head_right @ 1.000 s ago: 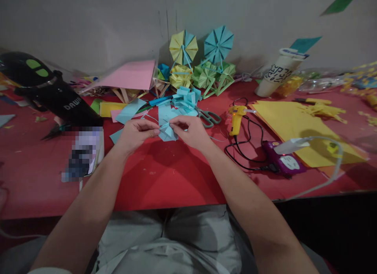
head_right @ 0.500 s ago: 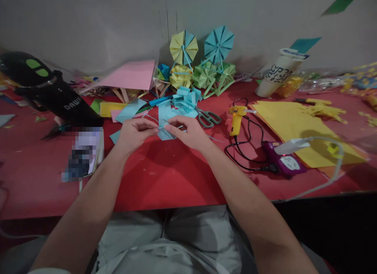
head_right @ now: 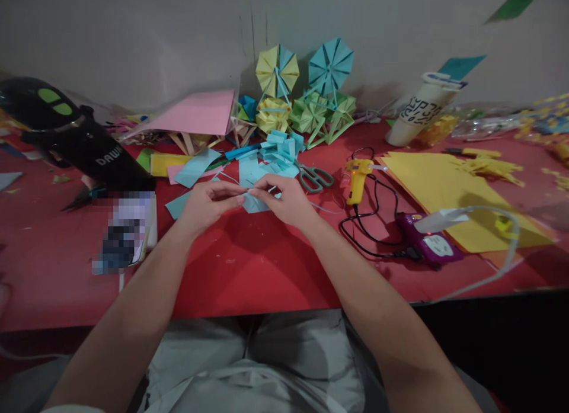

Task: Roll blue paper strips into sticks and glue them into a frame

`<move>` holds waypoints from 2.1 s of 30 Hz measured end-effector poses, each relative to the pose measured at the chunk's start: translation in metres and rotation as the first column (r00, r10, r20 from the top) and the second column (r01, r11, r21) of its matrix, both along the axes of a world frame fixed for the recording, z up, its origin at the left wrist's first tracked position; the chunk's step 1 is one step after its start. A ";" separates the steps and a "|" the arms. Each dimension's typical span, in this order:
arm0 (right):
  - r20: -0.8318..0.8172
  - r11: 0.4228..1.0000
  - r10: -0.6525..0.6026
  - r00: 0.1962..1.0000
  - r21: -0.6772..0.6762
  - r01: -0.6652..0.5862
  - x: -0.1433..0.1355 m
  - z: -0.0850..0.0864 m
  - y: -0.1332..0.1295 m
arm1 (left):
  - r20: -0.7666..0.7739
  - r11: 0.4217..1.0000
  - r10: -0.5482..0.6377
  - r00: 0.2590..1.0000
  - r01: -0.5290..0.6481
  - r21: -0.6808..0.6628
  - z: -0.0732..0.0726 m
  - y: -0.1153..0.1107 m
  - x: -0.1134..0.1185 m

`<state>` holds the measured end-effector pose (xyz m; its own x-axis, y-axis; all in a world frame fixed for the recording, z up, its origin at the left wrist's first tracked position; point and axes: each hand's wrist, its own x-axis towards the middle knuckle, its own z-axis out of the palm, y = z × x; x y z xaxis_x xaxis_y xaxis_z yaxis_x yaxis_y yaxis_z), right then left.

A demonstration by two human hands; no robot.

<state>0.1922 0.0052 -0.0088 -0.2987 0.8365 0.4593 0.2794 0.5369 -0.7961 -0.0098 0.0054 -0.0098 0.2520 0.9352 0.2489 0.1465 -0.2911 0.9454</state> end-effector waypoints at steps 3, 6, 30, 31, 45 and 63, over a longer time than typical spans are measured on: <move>0.005 0.998 -0.036 0.999 0.050 0.036 -0.001 0.001 0.000 | -0.063 0.999 0.027 0.998 -0.024 0.047 0.002 -0.001 0.001; -0.004 0.993 -0.082 0.997 0.080 0.082 -0.003 0.002 -0.002 | -0.107 0.989 0.100 0.989 -0.086 0.124 0.004 -0.002 0.002; -0.185 0.973 0.016 0.983 -0.223 -0.058 -0.006 -0.016 0.005 | 0.057 0.978 0.196 0.979 -0.200 0.063 -0.008 0.006 0.004; -0.188 0.975 0.005 0.982 -0.217 -0.047 -0.007 -0.018 0.005 | 0.038 0.975 0.200 0.979 -0.203 0.090 -0.008 0.006 0.005; -0.277 0.957 -0.029 0.960 -0.286 -0.054 -0.012 -0.019 0.004 | -0.066 0.940 0.257 0.964 -0.233 0.250 -0.011 0.003 0.006; -0.164 0.979 0.015 0.986 -0.199 -0.048 -0.010 -0.009 0.004 | -0.155 0.904 0.198 0.968 -0.119 0.409 -0.012 0.001 0.005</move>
